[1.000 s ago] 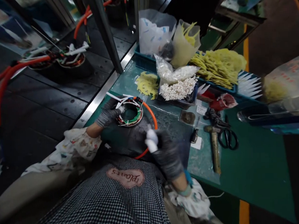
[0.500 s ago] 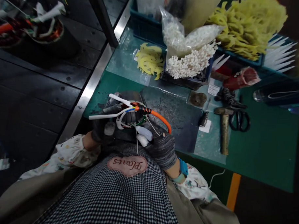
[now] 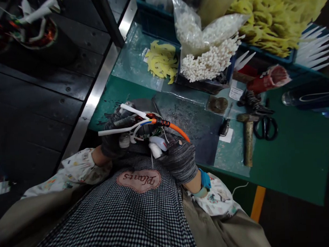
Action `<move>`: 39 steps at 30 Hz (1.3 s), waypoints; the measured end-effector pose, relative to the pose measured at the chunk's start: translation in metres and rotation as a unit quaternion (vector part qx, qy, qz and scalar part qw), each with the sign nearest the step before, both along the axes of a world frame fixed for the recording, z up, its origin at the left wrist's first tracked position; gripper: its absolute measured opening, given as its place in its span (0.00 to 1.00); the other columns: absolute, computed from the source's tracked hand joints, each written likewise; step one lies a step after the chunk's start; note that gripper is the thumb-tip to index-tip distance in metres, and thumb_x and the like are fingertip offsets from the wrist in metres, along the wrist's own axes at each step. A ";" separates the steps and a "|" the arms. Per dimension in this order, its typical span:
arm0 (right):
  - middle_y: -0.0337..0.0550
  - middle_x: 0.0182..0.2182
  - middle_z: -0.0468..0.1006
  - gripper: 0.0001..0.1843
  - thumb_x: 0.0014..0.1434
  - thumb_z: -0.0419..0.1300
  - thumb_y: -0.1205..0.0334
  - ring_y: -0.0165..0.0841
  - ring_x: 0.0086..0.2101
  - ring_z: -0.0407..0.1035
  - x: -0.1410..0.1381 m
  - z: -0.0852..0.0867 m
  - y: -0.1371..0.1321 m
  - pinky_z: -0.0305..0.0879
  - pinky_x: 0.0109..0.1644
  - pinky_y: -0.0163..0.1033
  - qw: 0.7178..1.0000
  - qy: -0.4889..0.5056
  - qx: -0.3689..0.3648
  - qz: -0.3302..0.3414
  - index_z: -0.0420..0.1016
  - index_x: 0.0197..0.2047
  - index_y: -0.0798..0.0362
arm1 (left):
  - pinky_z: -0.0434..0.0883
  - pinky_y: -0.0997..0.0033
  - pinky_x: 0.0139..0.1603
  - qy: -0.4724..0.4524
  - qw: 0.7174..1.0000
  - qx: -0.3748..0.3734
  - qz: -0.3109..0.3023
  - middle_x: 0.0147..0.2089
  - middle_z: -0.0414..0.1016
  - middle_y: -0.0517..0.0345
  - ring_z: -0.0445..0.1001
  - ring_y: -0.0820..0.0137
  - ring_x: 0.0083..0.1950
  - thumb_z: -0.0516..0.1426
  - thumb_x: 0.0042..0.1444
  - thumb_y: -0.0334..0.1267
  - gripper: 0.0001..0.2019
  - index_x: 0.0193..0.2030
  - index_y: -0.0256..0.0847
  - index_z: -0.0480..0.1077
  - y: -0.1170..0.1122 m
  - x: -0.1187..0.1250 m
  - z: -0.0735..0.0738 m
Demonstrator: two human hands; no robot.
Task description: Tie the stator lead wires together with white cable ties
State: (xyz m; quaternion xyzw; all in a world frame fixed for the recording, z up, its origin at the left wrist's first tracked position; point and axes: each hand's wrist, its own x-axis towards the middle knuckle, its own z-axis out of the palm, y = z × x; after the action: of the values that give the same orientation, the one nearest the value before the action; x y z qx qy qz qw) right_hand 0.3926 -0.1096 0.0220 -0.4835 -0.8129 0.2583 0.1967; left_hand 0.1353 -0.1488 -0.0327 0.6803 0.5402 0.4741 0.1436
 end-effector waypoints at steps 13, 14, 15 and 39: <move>0.51 0.45 0.92 0.21 0.73 0.65 0.43 0.48 0.41 0.87 0.029 -0.004 0.015 0.87 0.47 0.52 0.995 -0.011 0.080 -0.051 0.90 0.58 0.45 | 0.73 0.40 0.84 0.167 0.981 -0.031 -0.098 0.77 0.81 0.44 0.77 0.43 0.81 0.59 0.78 0.51 0.25 0.75 0.45 0.79 0.071 0.022 0.033; 0.51 0.43 0.91 0.21 0.72 0.66 0.42 0.48 0.39 0.86 0.029 -0.005 0.017 0.86 0.45 0.52 0.995 -0.015 0.081 -0.057 0.91 0.57 0.45 | 0.73 0.38 0.84 0.181 0.976 -0.038 -0.113 0.78 0.80 0.41 0.77 0.40 0.81 0.60 0.77 0.53 0.28 0.76 0.43 0.78 0.077 0.023 0.036; 0.51 0.40 0.90 0.22 0.71 0.67 0.40 0.48 0.37 0.84 0.029 -0.005 0.018 0.85 0.42 0.52 0.994 -0.020 0.080 -0.067 0.91 0.56 0.46 | 0.73 0.35 0.83 0.199 0.971 -0.048 -0.127 0.79 0.78 0.36 0.76 0.36 0.81 0.61 0.75 0.55 0.31 0.77 0.39 0.77 0.082 0.024 0.039; 0.54 0.37 0.86 0.25 0.71 0.63 0.35 0.52 0.39 0.83 0.036 -0.013 0.048 0.78 0.43 0.55 0.985 -0.038 0.054 -0.159 0.88 0.48 0.47 | 0.78 0.45 0.71 0.114 0.978 -0.149 -0.085 0.48 0.85 0.48 0.86 0.44 0.57 0.66 0.72 0.57 0.20 0.57 0.43 0.83 0.156 0.050 0.041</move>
State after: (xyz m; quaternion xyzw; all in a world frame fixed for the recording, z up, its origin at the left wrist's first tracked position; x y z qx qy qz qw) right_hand 0.4281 -0.0611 0.0091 -0.6045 -0.7455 0.1610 0.2300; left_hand 0.1850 0.0073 0.0085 0.7446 0.5577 0.2932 0.2205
